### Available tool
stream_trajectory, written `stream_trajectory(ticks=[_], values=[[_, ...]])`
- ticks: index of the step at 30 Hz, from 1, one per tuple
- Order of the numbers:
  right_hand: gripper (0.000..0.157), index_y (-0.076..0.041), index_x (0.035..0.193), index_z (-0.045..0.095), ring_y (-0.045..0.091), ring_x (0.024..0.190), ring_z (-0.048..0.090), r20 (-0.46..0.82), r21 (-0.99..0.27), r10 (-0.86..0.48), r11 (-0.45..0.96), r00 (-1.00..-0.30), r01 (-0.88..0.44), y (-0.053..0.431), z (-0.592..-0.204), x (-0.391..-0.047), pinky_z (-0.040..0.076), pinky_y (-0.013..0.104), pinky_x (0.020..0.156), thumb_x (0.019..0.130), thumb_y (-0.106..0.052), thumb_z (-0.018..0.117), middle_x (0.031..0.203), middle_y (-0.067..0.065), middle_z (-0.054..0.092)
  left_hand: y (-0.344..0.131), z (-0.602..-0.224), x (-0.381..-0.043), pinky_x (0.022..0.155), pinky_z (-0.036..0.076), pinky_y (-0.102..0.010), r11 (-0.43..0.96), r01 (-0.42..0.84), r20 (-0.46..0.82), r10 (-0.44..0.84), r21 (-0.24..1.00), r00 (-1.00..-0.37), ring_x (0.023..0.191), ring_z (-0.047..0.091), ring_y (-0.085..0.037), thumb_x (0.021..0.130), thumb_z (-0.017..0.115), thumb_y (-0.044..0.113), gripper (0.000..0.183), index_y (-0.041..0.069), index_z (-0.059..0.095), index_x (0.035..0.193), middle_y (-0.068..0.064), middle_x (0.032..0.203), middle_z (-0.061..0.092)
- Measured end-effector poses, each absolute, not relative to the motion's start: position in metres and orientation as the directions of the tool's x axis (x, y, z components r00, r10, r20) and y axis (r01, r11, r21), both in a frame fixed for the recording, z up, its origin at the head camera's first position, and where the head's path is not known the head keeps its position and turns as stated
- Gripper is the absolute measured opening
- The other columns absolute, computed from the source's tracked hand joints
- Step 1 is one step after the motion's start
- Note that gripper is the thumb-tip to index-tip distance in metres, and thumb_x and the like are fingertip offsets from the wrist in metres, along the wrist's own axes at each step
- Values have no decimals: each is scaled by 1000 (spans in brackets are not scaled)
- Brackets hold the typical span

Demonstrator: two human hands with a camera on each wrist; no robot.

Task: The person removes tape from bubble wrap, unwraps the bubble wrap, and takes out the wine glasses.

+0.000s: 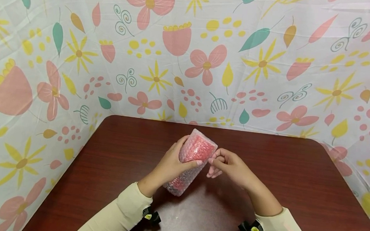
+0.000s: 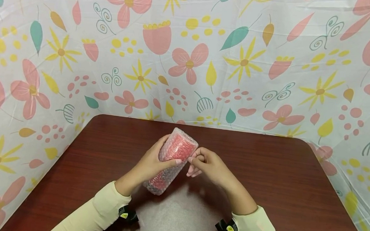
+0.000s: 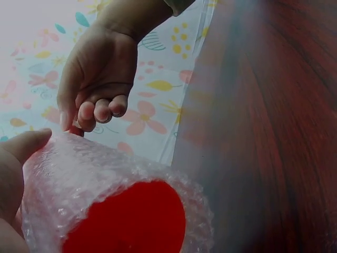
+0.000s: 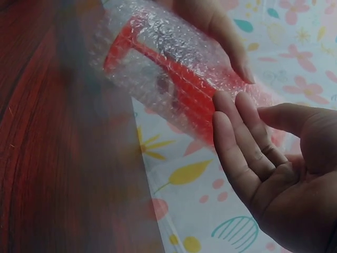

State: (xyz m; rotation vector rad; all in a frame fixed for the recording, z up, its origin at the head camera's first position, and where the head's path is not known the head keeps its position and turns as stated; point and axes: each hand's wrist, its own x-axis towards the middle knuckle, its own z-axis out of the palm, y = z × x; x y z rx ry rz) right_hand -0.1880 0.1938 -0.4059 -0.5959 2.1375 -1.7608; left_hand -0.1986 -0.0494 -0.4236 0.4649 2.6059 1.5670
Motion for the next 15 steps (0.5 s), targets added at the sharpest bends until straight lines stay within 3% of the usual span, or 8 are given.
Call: stream_trajectory(ticks=[5,15], values=[[27,16,113,47,30,83,76,24,-977,-514,172,-857,-130,195,-406,-188,62,44,75,105,-10,50,88,24,71,-51,-424,-198,98,51,-48,448,219,77,315,867,-946,122,57,-25,83,77,55,92,47,22,157,-6,147,47],[29,16,122,42,27,90,76,16,-982,-550,151,-835,-118,196,-406,-188,61,42,81,108,-9,44,98,30,68,-49,-421,-197,99,50,-48,467,236,125,256,852,-959,122,56,-25,82,80,49,91,42,28,157,-6,145,50]])
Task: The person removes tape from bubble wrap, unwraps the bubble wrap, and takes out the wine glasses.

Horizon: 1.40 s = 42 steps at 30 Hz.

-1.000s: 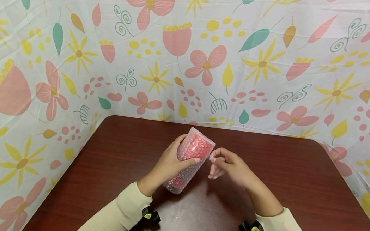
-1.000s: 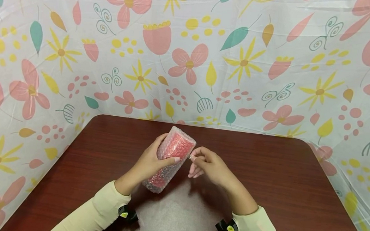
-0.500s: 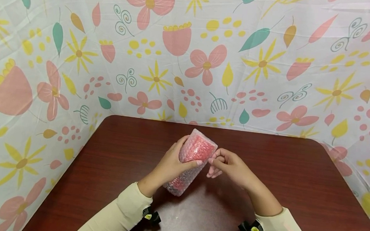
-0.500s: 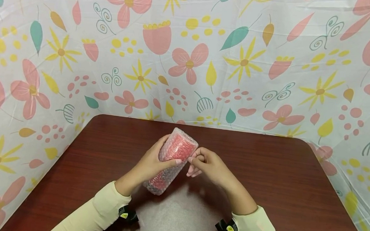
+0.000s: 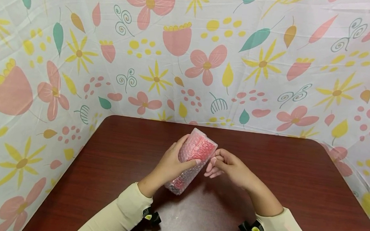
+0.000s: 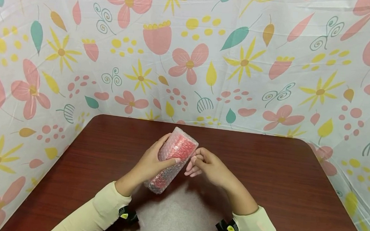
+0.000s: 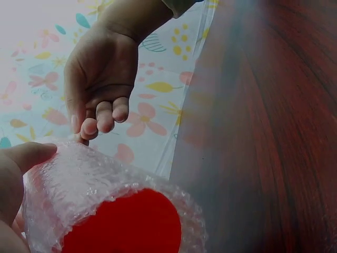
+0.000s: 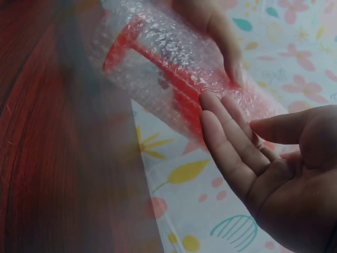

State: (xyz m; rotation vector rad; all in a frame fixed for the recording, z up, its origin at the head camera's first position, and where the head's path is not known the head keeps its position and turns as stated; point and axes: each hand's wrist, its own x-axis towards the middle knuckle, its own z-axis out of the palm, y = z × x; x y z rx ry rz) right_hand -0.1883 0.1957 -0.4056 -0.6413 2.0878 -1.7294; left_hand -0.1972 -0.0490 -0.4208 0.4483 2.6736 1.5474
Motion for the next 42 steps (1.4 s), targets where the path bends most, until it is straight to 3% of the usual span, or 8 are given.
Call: stream_trajectory(ticks=[9,13,19,27,32,37,42], values=[[28,12,120,46,28,88,76,-5,-980,-527,170,-850,-100,198,-405,-188,62,42,79,107,-12,48,98,26,70,-49,-422,-198,97,51,-47,475,248,150,236,844,-960,118,57,-25,81,81,49,91,40,30,156,-7,141,52],[26,9,121,50,28,86,76,-4,-980,-506,173,-862,-97,198,-405,-189,62,43,78,107,-12,49,100,31,69,-49,-422,-198,95,52,-47,485,249,156,224,839,-962,117,57,-25,81,81,49,91,41,30,156,-8,140,53],[30,11,123,44,27,88,77,-5,-987,-518,140,-856,-79,198,-405,-188,62,41,79,107,-13,50,105,37,67,-50,-423,-198,94,52,-48,484,246,156,218,840,-963,116,58,-25,81,81,50,92,41,30,156,-8,138,53],[18,5,114,52,35,76,74,14,-984,-496,149,-868,-101,198,-405,-188,62,46,73,106,-10,47,78,18,67,-50,-424,-200,93,53,-46,479,241,153,215,844,-965,115,58,-24,81,80,52,90,44,30,155,-6,138,53],[15,7,112,49,32,84,76,14,-987,-507,131,-862,-93,197,-406,-189,61,50,76,105,-6,45,90,26,71,-50,-424,-199,95,52,-46,477,243,146,231,845,-962,117,57,-24,81,80,53,90,45,29,155,-6,141,53],[25,10,110,49,30,83,76,14,-982,-497,157,-868,-105,194,-407,-189,61,50,76,105,-14,53,91,28,72,-50,-423,-198,96,52,-46,478,248,131,265,843,-955,117,58,-25,82,78,55,91,47,27,156,-6,141,52],[29,16,116,47,27,84,76,-8,-981,-492,171,-871,-87,194,-406,-188,62,47,77,106,-12,49,95,29,72,-51,-423,-198,99,51,-48,481,257,111,311,838,-944,118,57,-26,86,74,52,90,43,21,159,-8,142,49]])
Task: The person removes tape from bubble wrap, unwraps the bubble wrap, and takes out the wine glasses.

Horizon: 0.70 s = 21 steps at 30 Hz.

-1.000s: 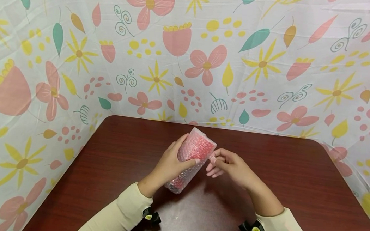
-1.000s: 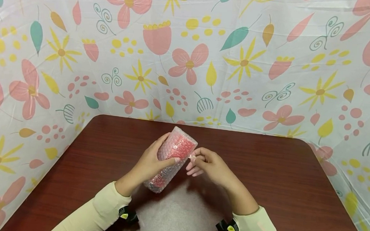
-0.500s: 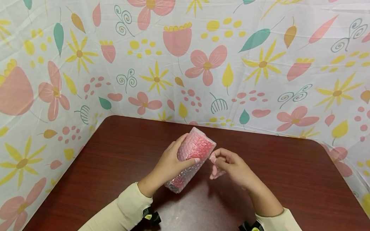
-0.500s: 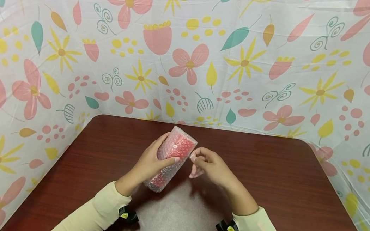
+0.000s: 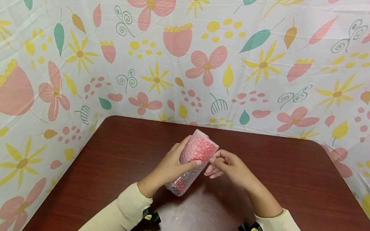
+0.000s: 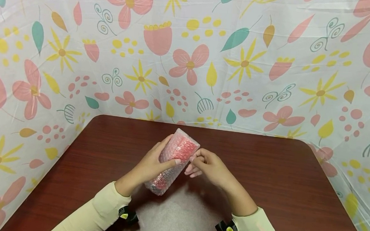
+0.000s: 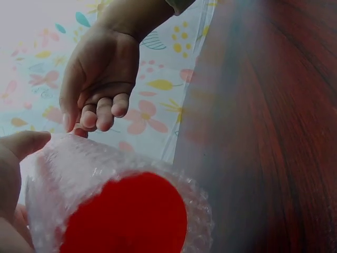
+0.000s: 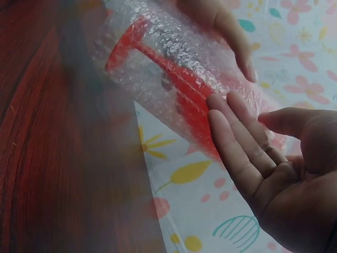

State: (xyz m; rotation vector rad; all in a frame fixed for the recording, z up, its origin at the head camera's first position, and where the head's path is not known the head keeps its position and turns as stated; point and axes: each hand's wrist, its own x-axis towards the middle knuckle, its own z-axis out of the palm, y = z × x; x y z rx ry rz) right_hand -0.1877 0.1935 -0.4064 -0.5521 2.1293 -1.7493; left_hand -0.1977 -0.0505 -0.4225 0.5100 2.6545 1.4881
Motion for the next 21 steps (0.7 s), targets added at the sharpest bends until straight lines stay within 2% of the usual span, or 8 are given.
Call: stream_trajectory(ticks=[6,13,17,21], values=[[30,18,117,44,24,87,76,-11,-984,-504,161,-864,-81,193,-406,-188,62,44,80,108,-11,43,101,34,69,-51,-424,-199,100,49,-49,479,265,136,286,837,-948,119,56,-26,88,73,45,85,45,24,158,-8,141,50],[33,17,119,43,28,90,75,-4,-980,-510,172,-860,-98,192,-406,-189,61,40,81,109,-14,42,101,33,69,-50,-425,-199,94,51,-44,452,288,191,250,844,-949,113,57,-22,85,77,47,83,49,30,154,-5,135,51],[31,16,120,40,24,90,75,11,-982,-525,155,-851,-109,193,-407,-188,61,41,82,109,-13,41,102,33,68,-50,-425,-198,94,51,-44,450,302,214,237,841,-948,114,57,-22,84,78,48,84,50,31,153,-5,136,50],[30,14,120,38,27,92,75,11,-986,-530,137,-848,-98,193,-407,-187,61,41,82,109,-14,41,103,31,69,-49,-425,-197,94,51,-44,445,308,226,228,841,-947,115,57,-22,84,79,48,84,50,31,153,-5,138,50]])
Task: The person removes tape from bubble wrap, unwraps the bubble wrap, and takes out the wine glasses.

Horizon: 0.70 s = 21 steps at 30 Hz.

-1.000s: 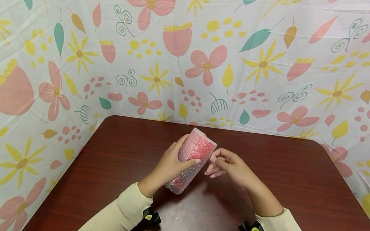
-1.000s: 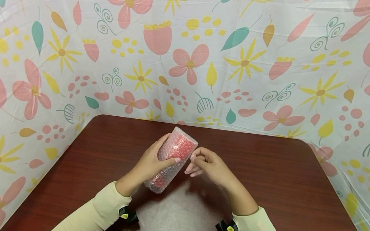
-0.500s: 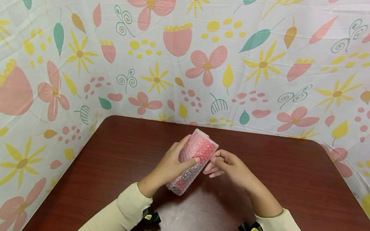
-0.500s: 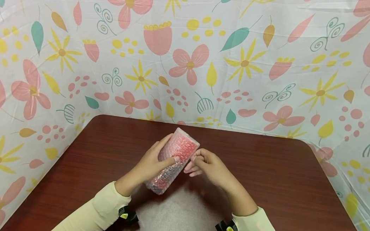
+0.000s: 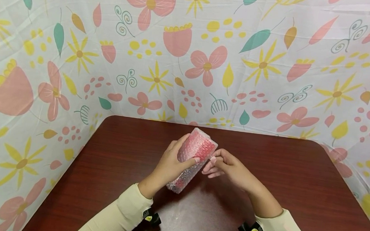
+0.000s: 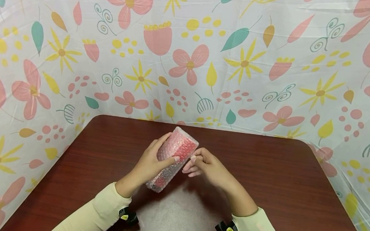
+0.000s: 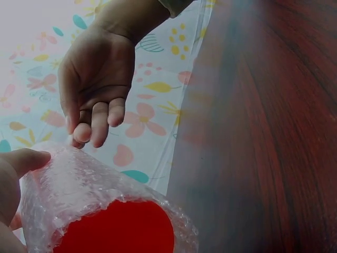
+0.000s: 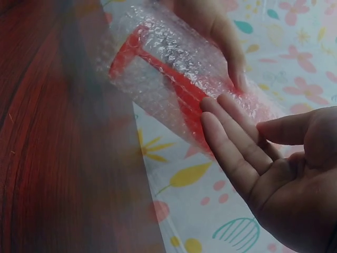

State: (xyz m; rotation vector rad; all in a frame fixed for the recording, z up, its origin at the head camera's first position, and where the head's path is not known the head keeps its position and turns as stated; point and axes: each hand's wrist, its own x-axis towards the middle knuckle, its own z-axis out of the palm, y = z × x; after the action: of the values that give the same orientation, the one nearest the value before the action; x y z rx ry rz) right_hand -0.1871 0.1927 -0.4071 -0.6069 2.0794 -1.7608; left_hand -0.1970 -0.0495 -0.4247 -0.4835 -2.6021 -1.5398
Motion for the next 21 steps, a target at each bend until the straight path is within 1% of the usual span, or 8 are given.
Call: stream_trajectory(ticks=[3,6,8,12,15,18,21], values=[[26,11,117,42,32,87,75,5,-987,-510,137,-860,-87,193,-406,-187,62,44,79,108,-14,45,95,25,71,-50,-425,-197,93,51,-43,445,312,234,222,839,-946,114,57,-22,84,79,47,84,49,32,153,-5,137,51],[22,8,116,47,35,77,74,10,-987,-495,133,-869,-87,195,-405,-187,61,51,74,107,-12,47,83,18,67,-50,-425,-197,93,52,-42,444,317,242,220,838,-945,113,58,-21,84,79,47,83,48,33,153,-5,135,52],[20,8,115,48,34,73,73,14,-989,-493,121,-870,-84,195,-405,-187,60,55,73,107,-11,47,78,14,65,-50,-425,-197,92,52,-42,441,319,243,220,839,-945,113,58,-21,84,79,47,83,47,33,153,-5,134,52],[21,9,114,47,30,75,75,16,-991,-503,107,-864,-81,196,-405,-187,61,52,76,106,-10,46,81,15,66,-50,-424,-197,93,52,-41,439,320,239,231,840,-943,112,57,-20,84,79,49,83,47,33,153,-5,134,52],[26,12,113,46,31,77,75,17,-990,-501,113,-865,-85,196,-406,-187,61,50,77,106,-13,48,82,17,67,-50,-424,-197,93,51,-42,442,318,227,248,839,-942,112,57,-21,85,78,51,83,48,32,154,-5,134,52],[34,17,113,44,36,77,74,19,-989,-491,121,-871,-90,195,-406,-187,61,51,77,106,-15,51,81,17,66,-50,-425,-197,95,51,-43,451,317,211,269,834,-940,114,56,-21,86,76,52,83,48,29,154,-5,136,51],[37,19,112,43,40,77,74,20,-988,-479,125,-878,-90,194,-407,-187,61,52,76,106,-16,52,79,15,67,-49,-424,-197,97,51,-45,457,322,205,287,829,-936,114,56,-23,89,73,50,81,45,29,156,-7,136,51]])
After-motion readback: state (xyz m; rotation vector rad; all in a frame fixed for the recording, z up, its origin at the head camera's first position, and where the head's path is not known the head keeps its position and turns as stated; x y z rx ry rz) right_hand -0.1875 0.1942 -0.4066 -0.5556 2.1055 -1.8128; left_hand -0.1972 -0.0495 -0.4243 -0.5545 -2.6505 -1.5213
